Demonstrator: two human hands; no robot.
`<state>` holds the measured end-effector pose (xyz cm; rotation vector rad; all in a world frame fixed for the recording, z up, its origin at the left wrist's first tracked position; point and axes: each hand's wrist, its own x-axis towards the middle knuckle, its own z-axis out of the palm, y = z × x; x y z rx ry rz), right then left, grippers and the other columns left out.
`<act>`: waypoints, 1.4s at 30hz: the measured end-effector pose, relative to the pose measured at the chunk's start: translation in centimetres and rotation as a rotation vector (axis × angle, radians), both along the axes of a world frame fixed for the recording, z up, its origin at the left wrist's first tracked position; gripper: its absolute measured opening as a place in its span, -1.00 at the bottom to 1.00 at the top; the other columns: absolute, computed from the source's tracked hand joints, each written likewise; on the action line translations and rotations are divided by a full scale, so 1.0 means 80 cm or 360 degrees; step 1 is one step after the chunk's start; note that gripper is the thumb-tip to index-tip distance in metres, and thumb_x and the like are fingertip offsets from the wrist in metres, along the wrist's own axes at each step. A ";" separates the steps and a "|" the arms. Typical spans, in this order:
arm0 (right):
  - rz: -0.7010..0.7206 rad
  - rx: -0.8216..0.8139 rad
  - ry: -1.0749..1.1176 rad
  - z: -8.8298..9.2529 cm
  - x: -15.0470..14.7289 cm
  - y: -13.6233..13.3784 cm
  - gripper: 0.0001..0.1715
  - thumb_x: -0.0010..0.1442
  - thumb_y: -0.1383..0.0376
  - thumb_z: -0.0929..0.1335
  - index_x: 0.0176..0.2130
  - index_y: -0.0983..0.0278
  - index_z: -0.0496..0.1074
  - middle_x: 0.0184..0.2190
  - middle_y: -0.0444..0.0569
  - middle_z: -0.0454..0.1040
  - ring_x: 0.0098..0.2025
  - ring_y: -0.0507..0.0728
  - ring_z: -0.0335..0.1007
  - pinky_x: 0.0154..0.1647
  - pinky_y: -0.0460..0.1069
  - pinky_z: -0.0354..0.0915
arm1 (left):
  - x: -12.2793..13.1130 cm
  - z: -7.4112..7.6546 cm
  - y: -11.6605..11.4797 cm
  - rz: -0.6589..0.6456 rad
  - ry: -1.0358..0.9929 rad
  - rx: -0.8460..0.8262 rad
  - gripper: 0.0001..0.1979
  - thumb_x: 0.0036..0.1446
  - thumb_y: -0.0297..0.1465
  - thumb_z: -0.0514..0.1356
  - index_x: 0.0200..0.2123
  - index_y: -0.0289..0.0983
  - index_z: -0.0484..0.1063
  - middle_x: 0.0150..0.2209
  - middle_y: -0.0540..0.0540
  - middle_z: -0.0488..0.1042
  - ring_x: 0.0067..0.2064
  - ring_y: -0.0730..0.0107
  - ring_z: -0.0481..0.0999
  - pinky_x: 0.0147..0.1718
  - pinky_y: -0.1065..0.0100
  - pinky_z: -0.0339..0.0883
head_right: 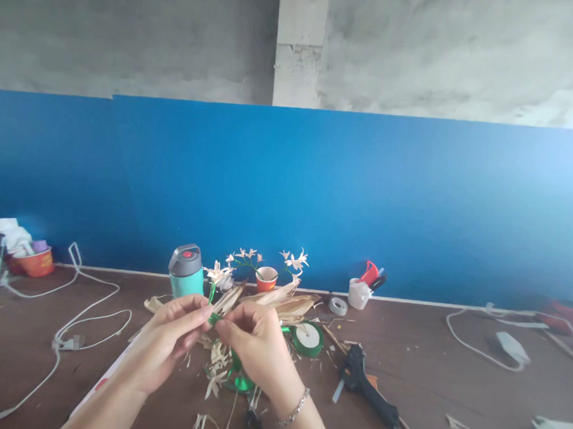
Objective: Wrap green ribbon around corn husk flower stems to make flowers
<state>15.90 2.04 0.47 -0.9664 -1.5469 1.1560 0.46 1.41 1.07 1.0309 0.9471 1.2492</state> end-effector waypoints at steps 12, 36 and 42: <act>0.0153 -0.0159 0.0037 -0.003 0.005 0.010 -0.71 0.04 0.21 0.39 -0.60 0.32 0.40 -0.68 -0.15 0.36 -0.61 -0.04 0.13 -0.55 -0.10 0.06 | -0.009 0.000 0.007 -0.0085 0.0230 -0.0023 -0.74 -0.10 -0.27 0.34 -0.49 -0.28 0.34 -0.63 0.14 0.25 -0.61 0.64 0.14 -0.58 0.54 -0.05; 0.0195 -0.0141 0.0578 0.003 -0.005 -0.001 -0.72 -0.06 0.17 0.49 -0.60 0.31 0.47 -0.51 -0.10 0.39 -0.45 0.04 0.27 -0.36 -0.05 0.23 | -0.003 0.006 -0.006 -0.0388 0.0405 -0.0015 -0.68 -0.19 -0.17 0.36 -0.58 -0.31 0.40 -0.66 0.11 0.20 -0.62 0.60 0.05 -0.62 0.44 -0.16; -0.0071 0.0033 0.0486 -0.002 -0.012 0.001 -0.70 -0.07 0.18 0.48 -0.62 0.29 0.39 -0.52 -0.12 0.32 -0.44 0.04 0.21 -0.42 -0.06 0.17 | 0.003 0.003 -0.007 -0.0113 0.0724 0.0182 -0.79 -0.11 -0.27 0.29 -0.55 -0.30 0.42 -0.63 0.08 0.30 -0.60 0.54 0.15 -0.61 0.46 -0.01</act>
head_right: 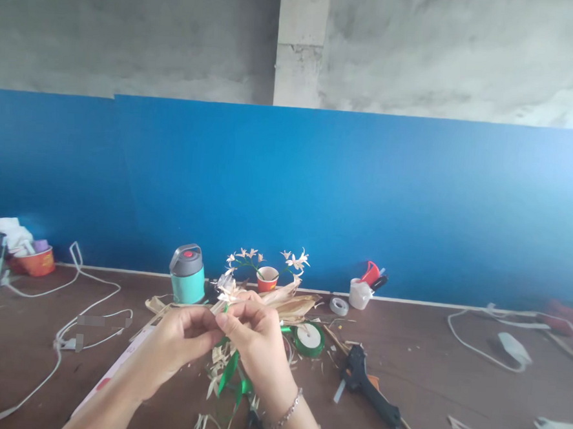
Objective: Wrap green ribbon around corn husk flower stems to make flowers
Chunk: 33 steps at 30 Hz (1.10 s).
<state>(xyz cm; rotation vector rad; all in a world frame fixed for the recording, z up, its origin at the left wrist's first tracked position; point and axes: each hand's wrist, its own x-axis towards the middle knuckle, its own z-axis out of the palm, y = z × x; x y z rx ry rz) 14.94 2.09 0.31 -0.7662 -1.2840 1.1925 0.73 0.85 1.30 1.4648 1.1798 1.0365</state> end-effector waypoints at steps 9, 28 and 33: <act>-0.0247 -0.0017 0.0027 -0.006 -0.007 0.003 -0.62 -0.11 0.15 0.49 -0.64 0.28 0.29 -0.60 -0.19 0.24 -0.52 0.01 0.16 -0.48 -0.07 0.14 | 0.013 -0.006 -0.004 0.0189 0.0156 0.0219 -0.85 -0.07 -0.34 0.21 -0.58 -0.26 0.34 -0.65 0.08 0.28 -0.58 0.47 0.20 -0.59 0.45 0.05; -0.0048 0.0026 -0.0038 -0.008 0.003 0.009 -0.67 -0.04 0.19 0.46 -0.62 0.29 0.33 -0.56 -0.14 0.32 -0.48 0.03 0.19 -0.42 -0.05 0.15 | 0.010 -0.015 0.001 0.0113 0.0046 0.0203 -0.78 -0.01 -0.26 0.21 -0.55 -0.30 0.41 -0.64 0.07 0.29 -0.60 0.52 0.19 -0.61 0.47 0.04; -0.0260 0.0060 -0.0088 -0.011 -0.003 0.008 -0.67 -0.04 0.19 0.46 -0.60 0.30 0.32 -0.55 -0.15 0.32 -0.49 0.02 0.18 -0.43 -0.06 0.15 | 0.013 -0.019 -0.003 0.0343 0.0378 0.0531 -0.81 0.03 -0.30 0.17 -0.53 -0.27 0.43 -0.60 0.02 0.39 -0.55 0.43 0.30 -0.54 0.43 0.14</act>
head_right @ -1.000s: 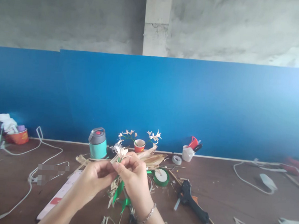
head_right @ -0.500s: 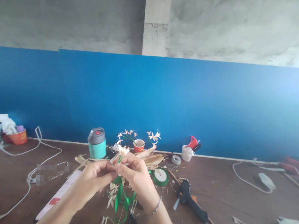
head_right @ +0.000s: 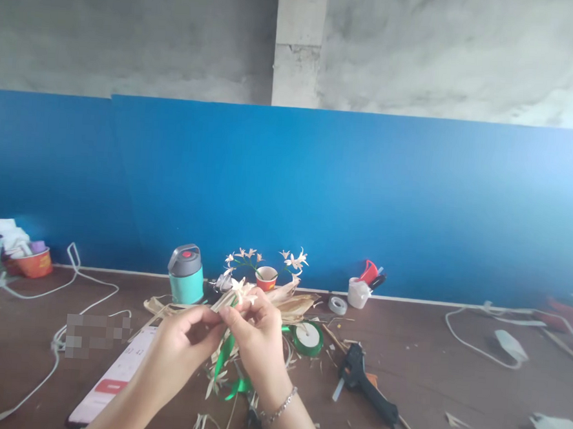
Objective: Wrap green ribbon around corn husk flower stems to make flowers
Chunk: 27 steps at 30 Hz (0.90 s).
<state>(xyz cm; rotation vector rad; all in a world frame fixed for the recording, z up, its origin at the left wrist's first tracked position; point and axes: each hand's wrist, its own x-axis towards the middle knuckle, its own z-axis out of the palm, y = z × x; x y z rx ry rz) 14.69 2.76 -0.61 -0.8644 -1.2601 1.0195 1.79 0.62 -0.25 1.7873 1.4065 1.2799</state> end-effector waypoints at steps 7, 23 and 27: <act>0.0199 -0.0068 -0.0019 0.003 0.007 0.000 -0.73 -0.03 0.18 0.46 -0.53 0.30 0.41 -0.54 -0.15 0.36 -0.47 0.02 0.23 -0.44 -0.08 0.17 | -0.004 0.002 0.002 -0.0128 -0.0185 -0.0153 -0.78 0.04 -0.27 0.17 -0.53 -0.28 0.43 -0.62 0.01 0.37 -0.55 0.45 0.27 -0.56 0.44 0.11; -0.0013 -0.0006 -0.0040 0.003 0.002 0.000 -0.73 -0.02 0.21 0.45 -0.58 0.30 0.36 -0.55 -0.16 0.29 -0.49 0.01 0.18 -0.44 -0.07 0.16 | -0.001 -0.002 0.000 -0.0005 -0.0050 0.0046 -0.81 0.03 -0.31 0.18 -0.52 -0.28 0.47 -0.60 0.01 0.40 -0.53 0.43 0.30 -0.51 0.43 0.14; 0.0143 0.0026 -0.0038 0.010 0.004 -0.002 -0.75 0.00 0.19 0.44 -0.54 0.29 0.39 -0.51 -0.14 0.32 -0.45 0.03 0.22 -0.41 -0.07 0.19 | -0.004 0.001 0.002 -0.0116 -0.0213 -0.0158 -0.74 0.04 -0.25 0.17 -0.57 -0.29 0.41 -0.65 0.04 0.30 -0.59 0.48 0.20 -0.59 0.45 0.05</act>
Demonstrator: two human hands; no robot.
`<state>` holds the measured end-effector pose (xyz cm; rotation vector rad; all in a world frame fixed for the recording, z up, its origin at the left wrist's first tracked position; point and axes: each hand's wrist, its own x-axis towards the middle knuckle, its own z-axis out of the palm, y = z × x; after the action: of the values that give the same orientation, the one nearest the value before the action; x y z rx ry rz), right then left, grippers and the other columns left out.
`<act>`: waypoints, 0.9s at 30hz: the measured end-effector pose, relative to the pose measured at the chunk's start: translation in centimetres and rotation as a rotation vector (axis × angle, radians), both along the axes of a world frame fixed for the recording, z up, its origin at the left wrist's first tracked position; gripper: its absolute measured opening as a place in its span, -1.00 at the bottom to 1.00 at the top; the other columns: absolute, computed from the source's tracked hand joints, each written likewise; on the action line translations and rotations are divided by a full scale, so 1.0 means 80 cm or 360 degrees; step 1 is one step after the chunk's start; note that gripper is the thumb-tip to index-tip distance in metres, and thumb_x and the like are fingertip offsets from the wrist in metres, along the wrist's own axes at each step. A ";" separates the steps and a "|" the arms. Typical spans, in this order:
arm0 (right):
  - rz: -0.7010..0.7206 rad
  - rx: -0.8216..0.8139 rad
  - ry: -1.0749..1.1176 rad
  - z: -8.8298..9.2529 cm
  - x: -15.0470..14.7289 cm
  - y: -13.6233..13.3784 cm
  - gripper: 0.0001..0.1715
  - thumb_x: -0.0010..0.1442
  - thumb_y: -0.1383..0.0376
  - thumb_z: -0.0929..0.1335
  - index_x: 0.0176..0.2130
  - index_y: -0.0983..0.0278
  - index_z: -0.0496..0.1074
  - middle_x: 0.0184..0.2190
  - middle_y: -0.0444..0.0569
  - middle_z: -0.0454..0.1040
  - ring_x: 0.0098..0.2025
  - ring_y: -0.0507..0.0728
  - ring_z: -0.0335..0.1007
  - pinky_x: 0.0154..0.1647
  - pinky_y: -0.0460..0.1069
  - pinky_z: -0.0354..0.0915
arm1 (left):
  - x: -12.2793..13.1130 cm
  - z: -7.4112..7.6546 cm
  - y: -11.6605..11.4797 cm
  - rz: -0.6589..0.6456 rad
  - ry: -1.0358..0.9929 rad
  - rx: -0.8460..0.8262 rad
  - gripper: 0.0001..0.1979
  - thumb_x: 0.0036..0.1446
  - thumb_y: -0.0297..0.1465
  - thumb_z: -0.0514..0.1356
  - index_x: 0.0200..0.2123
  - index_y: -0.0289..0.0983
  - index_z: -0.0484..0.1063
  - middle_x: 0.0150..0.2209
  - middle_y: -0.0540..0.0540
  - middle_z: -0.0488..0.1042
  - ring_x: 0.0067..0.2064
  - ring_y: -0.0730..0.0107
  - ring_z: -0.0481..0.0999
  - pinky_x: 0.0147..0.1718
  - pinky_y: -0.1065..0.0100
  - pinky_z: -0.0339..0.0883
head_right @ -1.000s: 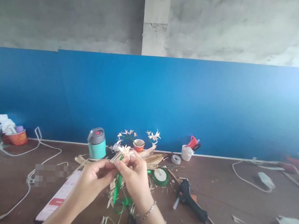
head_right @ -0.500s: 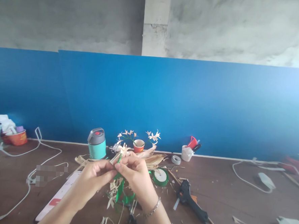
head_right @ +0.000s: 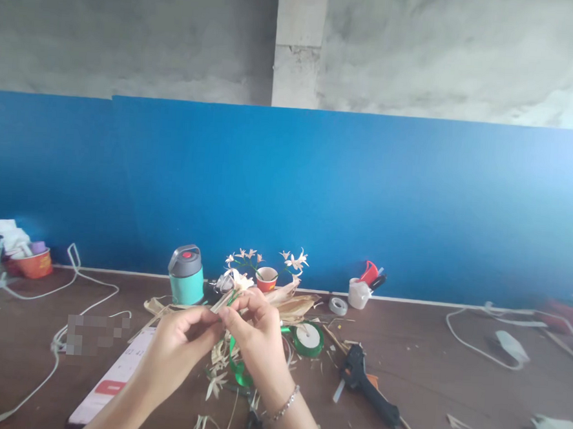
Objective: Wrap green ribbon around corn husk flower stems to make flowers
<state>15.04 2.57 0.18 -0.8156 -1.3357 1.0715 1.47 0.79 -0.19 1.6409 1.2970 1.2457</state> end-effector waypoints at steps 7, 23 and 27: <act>0.0117 -0.0028 0.0029 0.002 0.009 0.001 -0.76 0.00 0.20 0.44 -0.58 0.28 0.44 -0.50 -0.10 0.37 -0.36 0.08 0.27 -0.32 -0.04 0.21 | -0.003 0.008 0.003 -0.0274 -0.0256 -0.0282 -0.81 -0.02 -0.29 0.22 -0.54 -0.29 0.40 -0.66 0.09 0.25 -0.63 0.57 0.09 -0.64 0.49 -0.04; 0.0013 0.0093 -0.0166 -0.001 0.005 0.000 -0.84 0.05 0.23 0.41 -0.38 0.28 0.45 -0.40 -0.08 0.44 -0.39 0.06 0.29 -0.38 -0.06 0.22 | 0.001 0.006 -0.004 0.0100 -0.0167 0.0100 -0.83 0.03 -0.30 0.18 -0.51 -0.27 0.40 -0.63 0.06 0.28 -0.59 0.47 0.24 -0.60 0.47 0.10; -0.0047 0.0005 -0.0337 -0.002 0.006 0.001 -0.81 0.05 0.21 0.39 -0.41 0.31 0.48 -0.49 -0.08 0.44 -0.49 0.04 0.23 -0.49 -0.07 0.16 | 0.003 0.004 0.001 -0.0038 -0.0538 -0.0172 -0.80 0.03 -0.27 0.20 -0.48 -0.28 0.36 -0.66 0.13 0.16 -0.64 0.59 0.08 -0.66 0.52 -0.08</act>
<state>15.48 2.63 0.05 -0.9641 -1.4967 0.9801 1.73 0.88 0.17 1.2996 1.1107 1.3456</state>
